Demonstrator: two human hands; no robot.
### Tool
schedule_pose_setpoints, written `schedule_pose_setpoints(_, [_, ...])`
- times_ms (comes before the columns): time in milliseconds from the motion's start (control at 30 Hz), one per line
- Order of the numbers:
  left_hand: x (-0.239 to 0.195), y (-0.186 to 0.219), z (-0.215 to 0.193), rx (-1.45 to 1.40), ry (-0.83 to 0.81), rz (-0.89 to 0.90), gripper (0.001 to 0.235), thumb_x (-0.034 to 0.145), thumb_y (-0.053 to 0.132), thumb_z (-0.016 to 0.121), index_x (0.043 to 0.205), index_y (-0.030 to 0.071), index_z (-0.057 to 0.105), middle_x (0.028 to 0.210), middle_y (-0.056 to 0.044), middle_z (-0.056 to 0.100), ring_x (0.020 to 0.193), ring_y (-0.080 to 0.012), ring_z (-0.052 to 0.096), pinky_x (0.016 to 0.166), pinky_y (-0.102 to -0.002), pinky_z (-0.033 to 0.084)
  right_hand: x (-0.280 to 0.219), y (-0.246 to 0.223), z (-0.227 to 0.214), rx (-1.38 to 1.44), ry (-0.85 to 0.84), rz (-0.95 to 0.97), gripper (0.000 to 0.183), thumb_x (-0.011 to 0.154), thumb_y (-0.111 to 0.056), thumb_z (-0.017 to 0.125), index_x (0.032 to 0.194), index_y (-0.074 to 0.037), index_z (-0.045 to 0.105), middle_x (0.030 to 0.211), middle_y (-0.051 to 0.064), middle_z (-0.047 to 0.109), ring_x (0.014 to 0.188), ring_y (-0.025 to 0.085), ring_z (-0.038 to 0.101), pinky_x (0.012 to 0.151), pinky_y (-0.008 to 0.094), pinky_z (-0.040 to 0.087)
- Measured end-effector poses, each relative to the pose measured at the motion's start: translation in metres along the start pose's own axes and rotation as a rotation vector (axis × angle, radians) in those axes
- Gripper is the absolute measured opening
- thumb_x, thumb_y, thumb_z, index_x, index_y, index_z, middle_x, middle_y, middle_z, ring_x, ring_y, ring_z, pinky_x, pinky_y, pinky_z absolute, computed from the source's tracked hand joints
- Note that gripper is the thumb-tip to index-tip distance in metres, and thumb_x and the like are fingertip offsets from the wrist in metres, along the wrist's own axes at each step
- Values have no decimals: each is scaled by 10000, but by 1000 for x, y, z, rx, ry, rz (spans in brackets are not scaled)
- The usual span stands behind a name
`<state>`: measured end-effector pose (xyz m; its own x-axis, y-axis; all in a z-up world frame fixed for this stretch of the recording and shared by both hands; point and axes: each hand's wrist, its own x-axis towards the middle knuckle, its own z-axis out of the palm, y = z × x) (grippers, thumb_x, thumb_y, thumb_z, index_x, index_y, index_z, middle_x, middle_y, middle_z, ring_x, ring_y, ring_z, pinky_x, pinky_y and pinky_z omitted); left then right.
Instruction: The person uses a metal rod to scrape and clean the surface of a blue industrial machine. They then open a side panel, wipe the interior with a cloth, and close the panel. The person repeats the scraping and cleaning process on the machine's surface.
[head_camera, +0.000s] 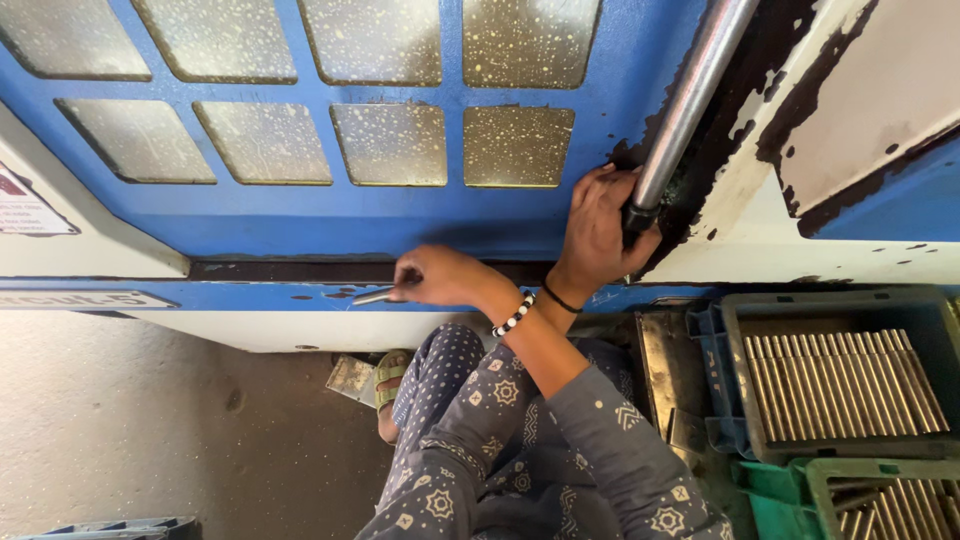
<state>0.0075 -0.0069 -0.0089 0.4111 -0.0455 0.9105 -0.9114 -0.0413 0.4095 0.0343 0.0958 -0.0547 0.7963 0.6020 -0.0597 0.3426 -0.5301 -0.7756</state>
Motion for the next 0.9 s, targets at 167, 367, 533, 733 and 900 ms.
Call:
schedule_pose_setpoints(167, [0,-2,1,-9,-8,0,639,797,82,751,1351,7,441,1252,-173,604,1130,-340,622,1172,-526,413,-5,-21,-13,197,27,-10,358,829,-387,823,899,-43,752,707,28,669,646,96,565,579,322,450])
schedule_pose_setpoints(367, [0,-1,0,-2,-2,14,647,802,75,745,1355,9,417,1274,-182,604,1138,-354,623,1178,-528,405,-21,-51,-24,159,308,-262,304,891,-321,808,861,-54,666,677,64,647,595,135,572,551,317,448])
schedule_pose_setpoints(533, [-1,-1,0,4,-2,7,651,795,66,744,1360,14,423,1255,-172,609,1118,-344,628,1172,-525,413,-33,-71,-30,-199,571,-465,317,906,-297,795,782,-78,604,608,89,592,529,307,598,498,391,425])
schedule_pose_setpoints(733, [1,-1,1,-4,19,3,634,800,64,740,1354,12,435,1237,-164,615,1119,-338,627,1176,-524,421,-37,-75,-39,-279,792,-613,325,939,-313,773,767,-96,603,582,44,533,497,239,538,517,377,403])
schedule_pose_setpoints(900, [-2,-1,2,4,-4,-37,594,774,68,744,1305,9,485,1209,-151,625,1114,-337,630,1169,-526,421,-38,-69,-41,-243,836,-617,345,940,-313,769,733,-90,606,569,35,538,467,204,517,490,353,387])
